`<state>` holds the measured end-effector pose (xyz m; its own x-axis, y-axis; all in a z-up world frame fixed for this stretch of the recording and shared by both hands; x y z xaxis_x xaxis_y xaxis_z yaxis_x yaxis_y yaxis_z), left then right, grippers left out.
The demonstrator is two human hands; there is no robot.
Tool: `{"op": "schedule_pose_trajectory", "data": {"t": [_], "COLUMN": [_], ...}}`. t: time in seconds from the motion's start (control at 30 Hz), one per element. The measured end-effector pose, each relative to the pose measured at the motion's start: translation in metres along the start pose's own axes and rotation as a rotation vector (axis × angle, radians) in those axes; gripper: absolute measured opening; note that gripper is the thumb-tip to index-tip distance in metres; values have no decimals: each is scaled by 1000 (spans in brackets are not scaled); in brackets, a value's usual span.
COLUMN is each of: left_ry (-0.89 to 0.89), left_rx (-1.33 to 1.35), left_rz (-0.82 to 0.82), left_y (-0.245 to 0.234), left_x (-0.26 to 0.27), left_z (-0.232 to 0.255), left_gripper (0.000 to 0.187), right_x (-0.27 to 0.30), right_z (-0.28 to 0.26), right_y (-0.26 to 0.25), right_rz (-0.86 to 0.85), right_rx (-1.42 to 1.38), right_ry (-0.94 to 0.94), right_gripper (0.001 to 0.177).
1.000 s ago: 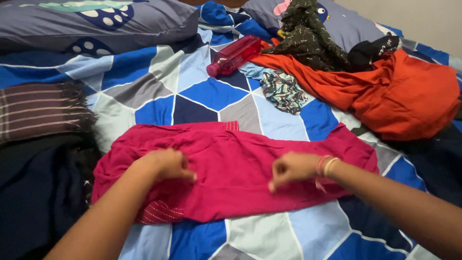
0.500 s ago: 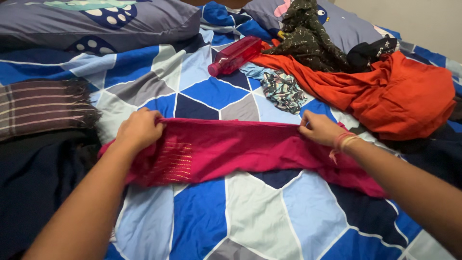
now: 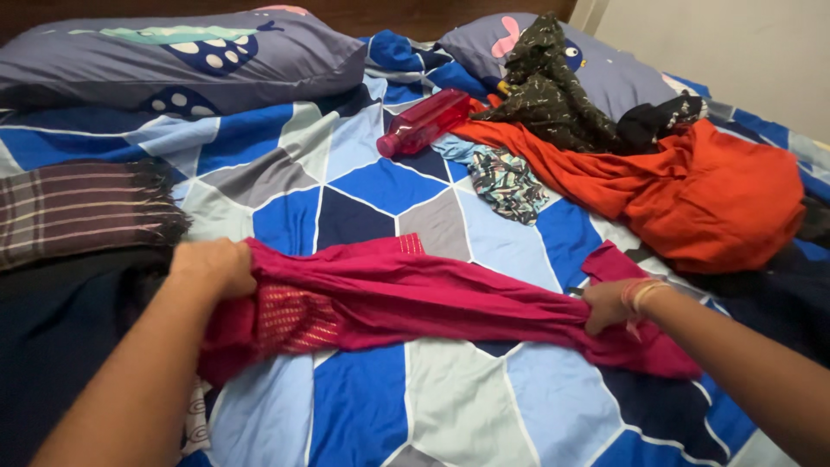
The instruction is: The person folds a pink top and a patterned shirt by hand on a bed.
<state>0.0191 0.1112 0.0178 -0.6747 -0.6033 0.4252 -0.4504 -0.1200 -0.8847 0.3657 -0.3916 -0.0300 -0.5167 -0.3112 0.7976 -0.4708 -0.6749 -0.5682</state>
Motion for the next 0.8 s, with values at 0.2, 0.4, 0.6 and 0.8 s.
{"op": "schedule_pose_trajectory", "data": {"t": [0.2, 0.4, 0.6, 0.8], "left_ry": [-231, -136, 101, 47], "left_rx": [158, 938, 321, -113], "left_rz": [269, 1035, 1336, 446], "left_y": [-38, -107, -108, 31], "left_x": [18, 44, 63, 6], "left_z": [-6, -13, -31, -42], "left_gripper": [44, 58, 62, 57], "right_x": [13, 106, 176, 111], "right_z": [20, 53, 54, 59], "right_y": [-46, -155, -152, -78], "right_rz": [316, 1252, 1828, 1256], "right_rx": [-12, -38, 384, 679], "right_ry": [293, 504, 303, 314], "right_gripper": [45, 29, 24, 33]}}
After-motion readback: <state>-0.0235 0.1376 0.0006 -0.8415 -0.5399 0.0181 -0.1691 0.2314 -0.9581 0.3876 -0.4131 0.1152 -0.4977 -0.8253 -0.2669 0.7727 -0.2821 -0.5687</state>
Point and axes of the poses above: each hand's wrist, its own x-axis away from the middle knuckle, its own y-axis out of the palm, z = x × y, the point moved 4 cm from there along -x, towards the middle knuckle, and after that the axes turned 4 degrees about -z, right-handed, at the moved point
